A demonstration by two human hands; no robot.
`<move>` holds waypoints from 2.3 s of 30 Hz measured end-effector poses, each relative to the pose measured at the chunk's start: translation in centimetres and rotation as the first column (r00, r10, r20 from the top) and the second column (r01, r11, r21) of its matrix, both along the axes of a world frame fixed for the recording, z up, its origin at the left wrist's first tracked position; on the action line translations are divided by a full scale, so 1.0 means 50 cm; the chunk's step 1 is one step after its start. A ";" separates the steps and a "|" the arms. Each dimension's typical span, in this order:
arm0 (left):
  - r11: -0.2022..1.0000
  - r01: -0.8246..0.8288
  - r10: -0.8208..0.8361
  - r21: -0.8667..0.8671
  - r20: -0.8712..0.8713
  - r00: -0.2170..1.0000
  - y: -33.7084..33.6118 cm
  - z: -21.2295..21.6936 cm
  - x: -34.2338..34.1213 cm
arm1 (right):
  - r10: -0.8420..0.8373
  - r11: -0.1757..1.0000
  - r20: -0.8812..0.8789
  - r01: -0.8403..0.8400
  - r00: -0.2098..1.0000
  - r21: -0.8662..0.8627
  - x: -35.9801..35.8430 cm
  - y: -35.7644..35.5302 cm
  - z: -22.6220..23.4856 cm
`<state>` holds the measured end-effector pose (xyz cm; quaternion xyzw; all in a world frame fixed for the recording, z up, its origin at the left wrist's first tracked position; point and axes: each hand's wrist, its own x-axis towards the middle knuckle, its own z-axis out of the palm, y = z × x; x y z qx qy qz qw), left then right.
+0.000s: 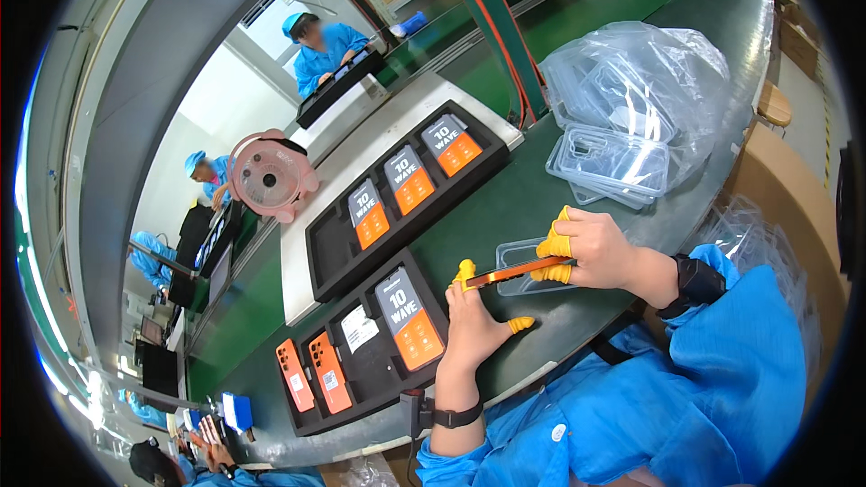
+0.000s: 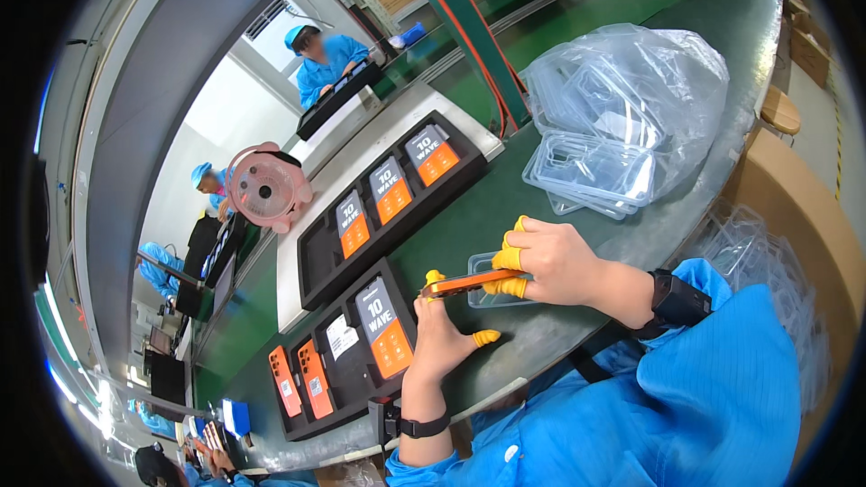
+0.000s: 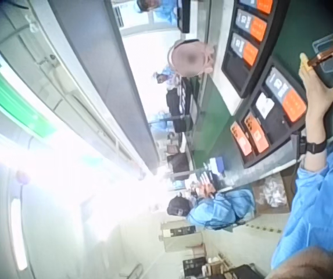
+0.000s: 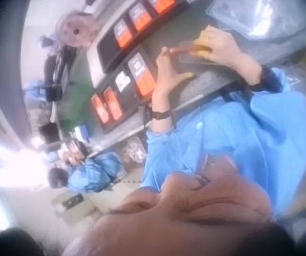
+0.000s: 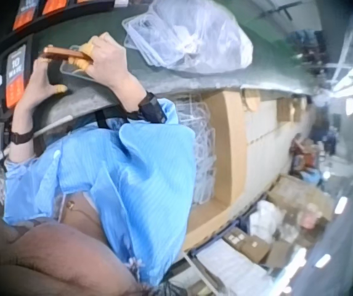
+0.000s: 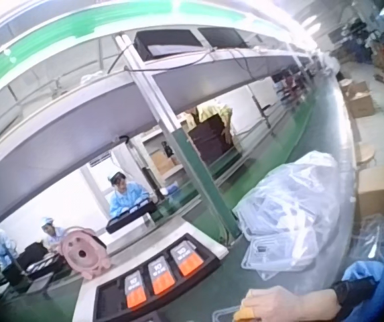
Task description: The recorder is shown picking up plastic phone cases from a box and placing them onto smartphones on a conveyor belt assembly line.
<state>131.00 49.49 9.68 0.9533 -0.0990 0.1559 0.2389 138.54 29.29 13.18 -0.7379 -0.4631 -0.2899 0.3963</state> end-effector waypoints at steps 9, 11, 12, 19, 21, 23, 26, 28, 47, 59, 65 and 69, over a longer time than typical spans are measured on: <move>0.990 -0.133 0.125 -0.040 -0.162 0.979 -0.040 -0.016 0.043 | -0.160 0.922 -0.008 0.147 0.987 -0.359 -0.015 -0.035 -0.046; 0.993 -0.121 0.121 0.009 -0.155 0.981 -0.043 -0.022 0.042 | -0.171 0.858 -0.021 0.139 0.985 -0.495 -0.005 -0.042 -0.058; 0.992 -0.111 0.119 0.058 -0.149 0.982 -0.044 -0.026 0.042 | -0.172 0.857 -0.018 0.140 0.985 -0.496 -0.005 -0.041 -0.053; 0.964 -0.211 0.192 -0.161 -0.123 0.974 -0.065 -0.052 0.029 | -0.303 0.764 -0.142 0.151 0.943 -0.627 0.000 -0.046 -0.109; 0.962 -0.235 0.214 -0.141 -0.150 0.965 -0.078 -0.055 0.028 | -0.351 0.678 -0.129 0.156 0.928 -0.718 0.014 -0.051 -0.119; 0.948 -0.262 0.228 -0.179 -0.188 0.955 -0.092 -0.052 0.018 | -0.348 0.635 -0.155 0.111 0.925 -0.765 0.028 -0.050 -0.104; 0.923 -0.242 0.197 -0.299 -0.171 0.965 -0.091 -0.041 0.018 | -0.334 0.631 -0.215 0.048 0.918 -0.774 0.044 -0.047 -0.075; 0.868 -0.188 0.157 -0.459 -0.106 0.982 -0.081 -0.050 0.010 | -0.286 0.677 -0.241 0.017 0.927 -0.736 0.047 -0.037 -0.061; 0.815 -0.138 0.279 -0.563 0.171 0.945 -0.048 0.049 -0.104 | -0.070 0.993 -0.045 0.065 0.997 -0.095 -0.032 0.095 -0.050; 0.930 -0.139 0.222 -0.341 0.219 0.950 -0.026 0.062 -0.128 | 0.439 0.897 -0.228 -0.441 0.869 0.045 0.016 0.120 -0.007; 0.898 -0.224 0.305 -0.378 0.170 0.937 -0.017 0.077 -0.125 | 0.501 0.862 -0.161 -0.476 0.850 0.174 0.013 0.146 -0.027; 0.881 -0.304 0.362 -0.363 0.103 0.926 -0.005 0.063 -0.133 | 0.514 0.856 -0.257 -0.511 0.818 0.083 0.019 0.155 -0.015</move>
